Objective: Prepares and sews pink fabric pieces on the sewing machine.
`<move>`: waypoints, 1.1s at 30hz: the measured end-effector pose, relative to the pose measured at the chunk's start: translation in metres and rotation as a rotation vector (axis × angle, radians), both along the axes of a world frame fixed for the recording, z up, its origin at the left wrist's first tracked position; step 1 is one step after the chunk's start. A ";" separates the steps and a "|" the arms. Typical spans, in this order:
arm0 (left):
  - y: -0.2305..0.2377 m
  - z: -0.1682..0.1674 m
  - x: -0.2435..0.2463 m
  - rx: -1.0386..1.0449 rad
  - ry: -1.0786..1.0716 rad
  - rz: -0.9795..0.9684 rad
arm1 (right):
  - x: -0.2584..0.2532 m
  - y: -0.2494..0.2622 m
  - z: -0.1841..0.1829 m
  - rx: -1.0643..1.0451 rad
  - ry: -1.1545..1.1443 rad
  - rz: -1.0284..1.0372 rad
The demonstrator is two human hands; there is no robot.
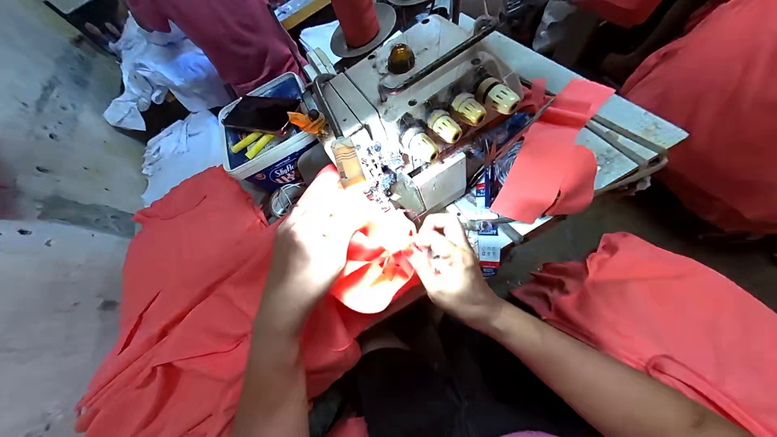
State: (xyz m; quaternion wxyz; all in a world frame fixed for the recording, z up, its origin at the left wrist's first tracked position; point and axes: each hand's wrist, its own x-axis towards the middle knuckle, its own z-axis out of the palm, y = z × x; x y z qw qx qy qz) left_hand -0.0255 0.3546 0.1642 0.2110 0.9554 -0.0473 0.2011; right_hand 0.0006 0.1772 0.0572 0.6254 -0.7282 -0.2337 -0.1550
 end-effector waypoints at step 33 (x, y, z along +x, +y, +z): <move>-0.009 -0.029 0.043 -0.277 0.245 0.216 | 0.003 0.011 0.006 0.127 0.270 0.057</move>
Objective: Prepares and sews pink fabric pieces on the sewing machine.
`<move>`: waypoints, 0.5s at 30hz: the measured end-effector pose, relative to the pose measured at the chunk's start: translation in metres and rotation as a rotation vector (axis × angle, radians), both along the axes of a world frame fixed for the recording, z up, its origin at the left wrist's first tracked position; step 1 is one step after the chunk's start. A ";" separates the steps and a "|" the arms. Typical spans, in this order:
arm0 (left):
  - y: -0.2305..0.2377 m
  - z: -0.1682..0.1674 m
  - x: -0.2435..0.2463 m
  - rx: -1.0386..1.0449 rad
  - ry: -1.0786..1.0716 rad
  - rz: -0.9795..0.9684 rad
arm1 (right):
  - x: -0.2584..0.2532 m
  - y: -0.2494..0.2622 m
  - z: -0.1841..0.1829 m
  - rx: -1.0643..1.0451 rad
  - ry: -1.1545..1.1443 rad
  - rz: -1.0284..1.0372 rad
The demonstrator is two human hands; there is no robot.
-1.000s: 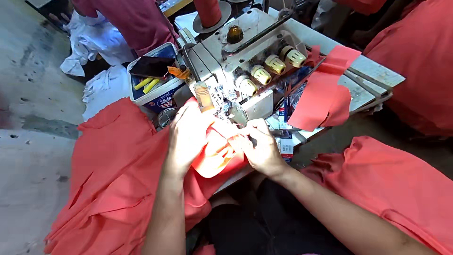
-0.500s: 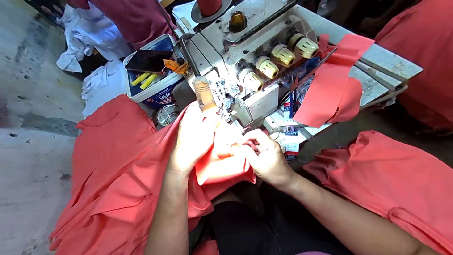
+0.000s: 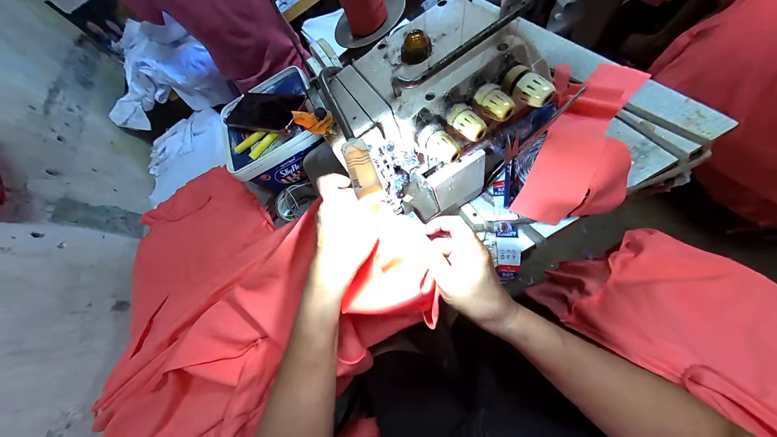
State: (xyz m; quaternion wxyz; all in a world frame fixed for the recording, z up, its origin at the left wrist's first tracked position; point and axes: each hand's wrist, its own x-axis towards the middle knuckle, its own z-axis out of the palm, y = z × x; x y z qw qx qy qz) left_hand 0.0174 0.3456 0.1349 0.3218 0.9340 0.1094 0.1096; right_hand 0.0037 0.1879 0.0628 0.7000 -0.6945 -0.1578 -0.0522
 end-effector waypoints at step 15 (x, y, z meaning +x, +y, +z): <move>-0.005 0.000 0.008 0.114 -0.053 0.015 | 0.025 -0.003 0.004 -0.279 -0.269 -0.072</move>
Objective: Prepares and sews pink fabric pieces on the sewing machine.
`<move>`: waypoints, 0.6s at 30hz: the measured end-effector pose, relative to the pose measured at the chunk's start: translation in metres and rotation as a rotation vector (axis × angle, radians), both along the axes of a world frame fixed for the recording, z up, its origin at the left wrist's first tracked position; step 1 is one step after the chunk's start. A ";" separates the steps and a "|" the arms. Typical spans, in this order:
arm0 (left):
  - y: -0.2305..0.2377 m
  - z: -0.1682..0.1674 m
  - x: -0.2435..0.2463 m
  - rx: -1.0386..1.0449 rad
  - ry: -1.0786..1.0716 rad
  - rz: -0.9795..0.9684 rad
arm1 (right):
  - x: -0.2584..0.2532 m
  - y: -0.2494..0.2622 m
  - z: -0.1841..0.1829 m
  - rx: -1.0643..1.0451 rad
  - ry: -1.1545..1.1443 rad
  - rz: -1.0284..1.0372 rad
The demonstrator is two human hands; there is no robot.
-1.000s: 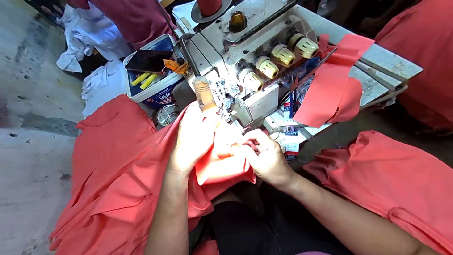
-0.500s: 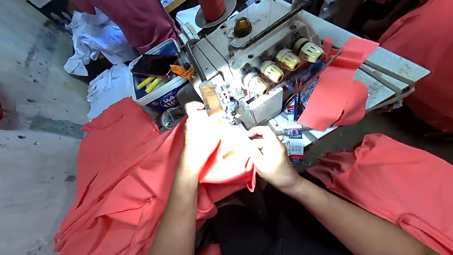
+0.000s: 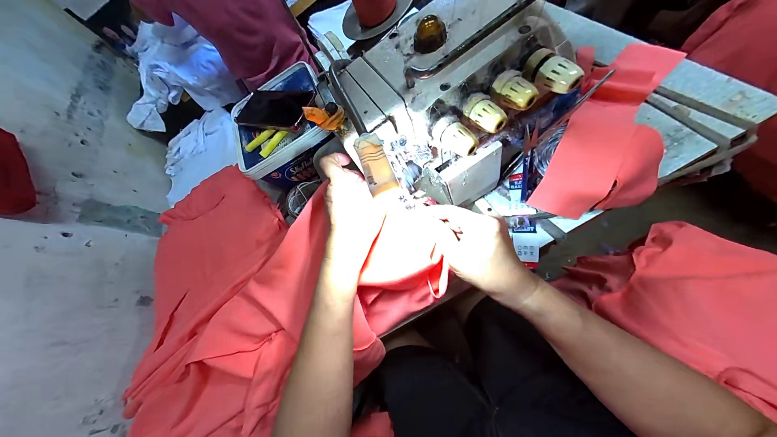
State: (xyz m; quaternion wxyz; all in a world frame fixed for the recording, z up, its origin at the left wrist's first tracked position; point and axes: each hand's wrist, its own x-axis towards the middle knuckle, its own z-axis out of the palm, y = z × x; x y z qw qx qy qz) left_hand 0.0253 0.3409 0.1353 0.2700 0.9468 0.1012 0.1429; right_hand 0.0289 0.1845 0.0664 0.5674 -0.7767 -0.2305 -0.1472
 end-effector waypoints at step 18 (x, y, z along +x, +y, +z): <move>0.039 0.021 -0.074 0.291 -0.041 -0.547 | 0.015 -0.004 0.008 -0.038 0.100 0.097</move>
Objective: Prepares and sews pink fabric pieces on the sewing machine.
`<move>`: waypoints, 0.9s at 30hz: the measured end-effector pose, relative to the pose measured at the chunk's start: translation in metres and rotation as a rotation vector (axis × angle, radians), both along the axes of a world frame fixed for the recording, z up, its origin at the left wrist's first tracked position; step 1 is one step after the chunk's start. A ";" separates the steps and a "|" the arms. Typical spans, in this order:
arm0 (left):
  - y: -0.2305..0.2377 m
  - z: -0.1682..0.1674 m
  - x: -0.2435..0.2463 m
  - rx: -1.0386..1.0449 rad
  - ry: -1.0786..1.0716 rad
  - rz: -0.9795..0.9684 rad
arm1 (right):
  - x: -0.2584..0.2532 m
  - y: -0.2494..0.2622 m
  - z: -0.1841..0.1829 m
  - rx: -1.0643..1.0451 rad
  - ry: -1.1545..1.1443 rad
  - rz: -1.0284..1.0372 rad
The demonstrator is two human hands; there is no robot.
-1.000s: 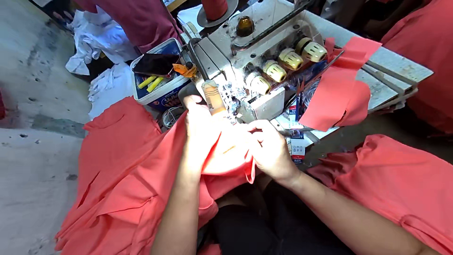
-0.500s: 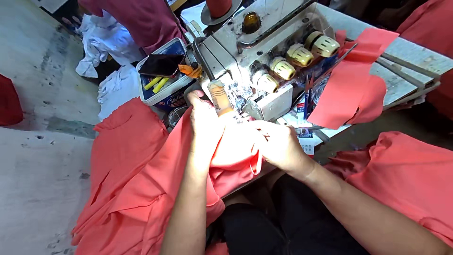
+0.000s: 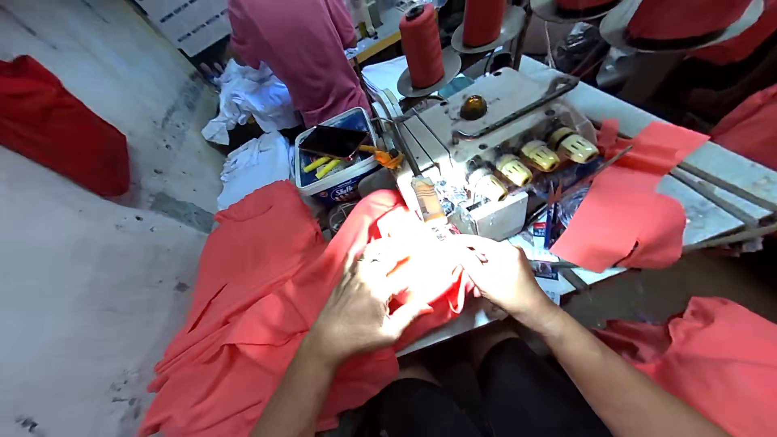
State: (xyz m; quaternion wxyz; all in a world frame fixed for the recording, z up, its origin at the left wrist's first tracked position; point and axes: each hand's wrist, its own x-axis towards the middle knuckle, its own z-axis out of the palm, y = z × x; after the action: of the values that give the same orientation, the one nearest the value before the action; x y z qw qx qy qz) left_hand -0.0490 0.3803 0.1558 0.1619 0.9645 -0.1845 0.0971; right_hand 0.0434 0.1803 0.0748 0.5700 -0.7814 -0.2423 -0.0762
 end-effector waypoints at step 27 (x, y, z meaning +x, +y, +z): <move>-0.057 -0.007 0.013 0.168 -0.250 -0.332 | -0.034 -0.110 0.016 -0.338 -0.733 0.207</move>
State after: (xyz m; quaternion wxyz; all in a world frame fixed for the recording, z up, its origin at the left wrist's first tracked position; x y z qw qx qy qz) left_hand -0.0358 0.3230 0.1487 0.0709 0.9114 -0.3670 0.1724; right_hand 0.0097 0.0699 0.0907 0.3146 -0.7565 -0.5156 -0.2507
